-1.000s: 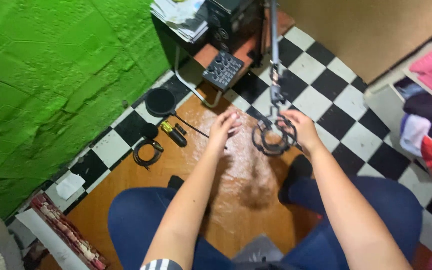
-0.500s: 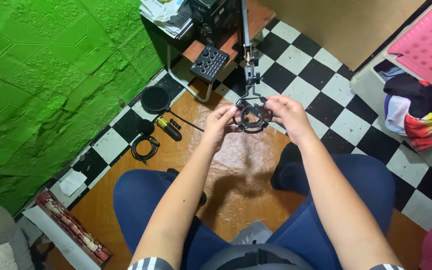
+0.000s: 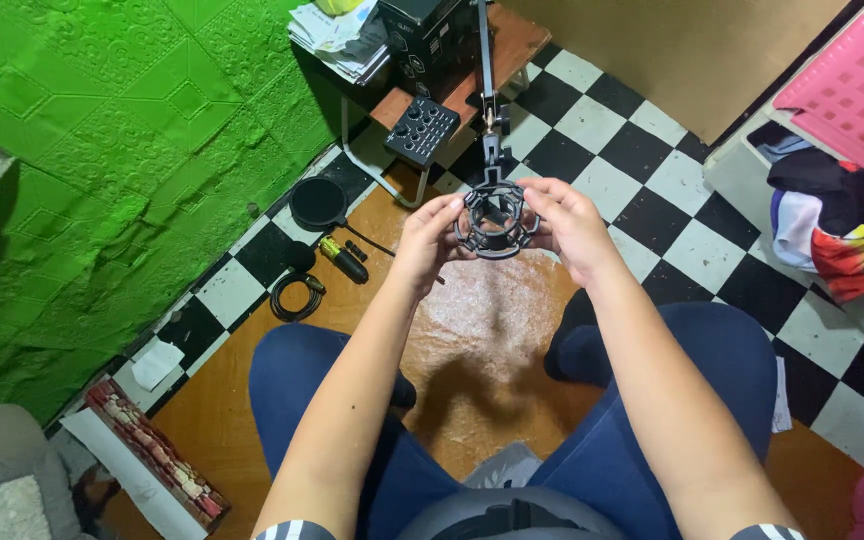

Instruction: The person assembles a microphone setup by attaching a pop filter to a stand, removing a gold microphone from a shock mount, and placing a foam windscreen onto the microphone. The person then adjusts the shock mount attached to the stand.

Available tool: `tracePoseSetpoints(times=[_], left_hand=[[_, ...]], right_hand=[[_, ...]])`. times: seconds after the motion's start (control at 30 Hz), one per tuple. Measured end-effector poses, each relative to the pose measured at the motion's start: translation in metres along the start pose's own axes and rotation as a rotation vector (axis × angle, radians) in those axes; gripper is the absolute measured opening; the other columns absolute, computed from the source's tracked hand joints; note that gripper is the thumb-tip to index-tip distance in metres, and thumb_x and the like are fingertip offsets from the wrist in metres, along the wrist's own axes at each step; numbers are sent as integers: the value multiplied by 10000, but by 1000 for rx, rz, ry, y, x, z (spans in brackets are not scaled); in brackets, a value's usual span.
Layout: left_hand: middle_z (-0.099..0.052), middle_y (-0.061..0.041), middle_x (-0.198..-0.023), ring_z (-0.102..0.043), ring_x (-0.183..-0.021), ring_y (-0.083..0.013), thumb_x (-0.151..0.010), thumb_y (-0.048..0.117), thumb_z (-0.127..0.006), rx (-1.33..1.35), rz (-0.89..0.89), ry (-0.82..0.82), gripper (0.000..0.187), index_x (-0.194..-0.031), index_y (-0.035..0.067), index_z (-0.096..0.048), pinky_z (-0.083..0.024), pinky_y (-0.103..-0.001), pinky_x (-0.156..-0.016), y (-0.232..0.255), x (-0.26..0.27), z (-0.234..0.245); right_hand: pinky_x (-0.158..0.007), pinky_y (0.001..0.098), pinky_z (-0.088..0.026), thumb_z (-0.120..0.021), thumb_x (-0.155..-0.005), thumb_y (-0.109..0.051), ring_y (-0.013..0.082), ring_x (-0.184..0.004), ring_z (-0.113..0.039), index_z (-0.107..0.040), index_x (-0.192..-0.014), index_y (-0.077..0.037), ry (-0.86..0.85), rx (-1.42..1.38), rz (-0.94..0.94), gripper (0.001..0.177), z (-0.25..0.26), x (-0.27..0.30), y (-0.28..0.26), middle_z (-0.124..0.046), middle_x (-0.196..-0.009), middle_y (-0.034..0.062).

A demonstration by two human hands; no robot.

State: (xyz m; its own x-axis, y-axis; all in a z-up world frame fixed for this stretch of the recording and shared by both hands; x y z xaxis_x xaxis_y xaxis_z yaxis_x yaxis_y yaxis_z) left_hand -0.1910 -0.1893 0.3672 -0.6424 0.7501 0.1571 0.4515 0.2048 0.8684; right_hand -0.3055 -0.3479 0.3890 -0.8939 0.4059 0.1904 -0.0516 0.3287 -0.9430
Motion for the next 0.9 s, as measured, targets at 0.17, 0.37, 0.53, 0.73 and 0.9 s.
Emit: tracePoseSetpoints(times=[0.17,0.37,0.53,0.73,0.9], left_hand=[[-695,-24,-1097,-693,-907,-120,-1020,285,-594,-110,54,-18,364,-1333,102,-625,-603,-317,-781,2,0,-9],[-722,-63,-1174,-739,-966,-167,-987,306,-574,-41,70,-59,436,-1358,77,-578,-616,-329,-810,13,-17,-26],[-703,-115,-1149,-699,-925,-151,-967,223,-673,-258,-43,44,510,-1428,35,-565,-577,-296,-765,16,-36,-34],[-730,-150,-1099,-700,-900,-144,-927,31,-712,-192,-275,66,553,-1438,-64,-522,-599,-270,-758,24,-43,-33],[-734,-164,-1125,-728,-921,-157,-895,-14,-709,-137,-234,67,490,-1354,-119,-574,-646,-283,-725,14,-46,-34]], right_hand=[[-820,278,-571,-608,-1023,-273,122,-934,-679,-663,-1280,-88,-6,84,-29,322,7,-9,0,-686,-1043,26],[-881,259,-561,-626,-985,-204,117,-1016,-696,-624,-1301,-66,22,279,198,345,16,-43,-23,-722,-1120,44],[-858,253,-571,-668,-974,-51,112,-974,-674,-633,-1293,-14,-101,293,312,323,-1,-65,-33,-692,-1090,63],[-858,243,-568,-670,-955,16,93,-976,-679,-628,-1166,-6,-103,344,392,216,-18,-59,-46,-704,-1086,38],[-847,277,-576,-674,-909,54,119,-969,-706,-640,-1060,-21,34,828,702,171,-25,-39,-79,-716,-1027,57]])
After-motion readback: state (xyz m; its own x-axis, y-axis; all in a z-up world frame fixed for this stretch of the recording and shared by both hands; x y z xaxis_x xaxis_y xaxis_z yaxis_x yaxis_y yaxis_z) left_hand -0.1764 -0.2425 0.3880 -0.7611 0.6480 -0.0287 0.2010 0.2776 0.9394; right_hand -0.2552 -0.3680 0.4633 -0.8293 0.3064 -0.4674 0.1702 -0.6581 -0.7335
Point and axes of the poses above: each hand's wrist, its own x-axis away from the middle knuckle, its own z-axis out of the back of the hand, y = z × x, the point moved 9 cm from there along -x, towards the middle knuckle
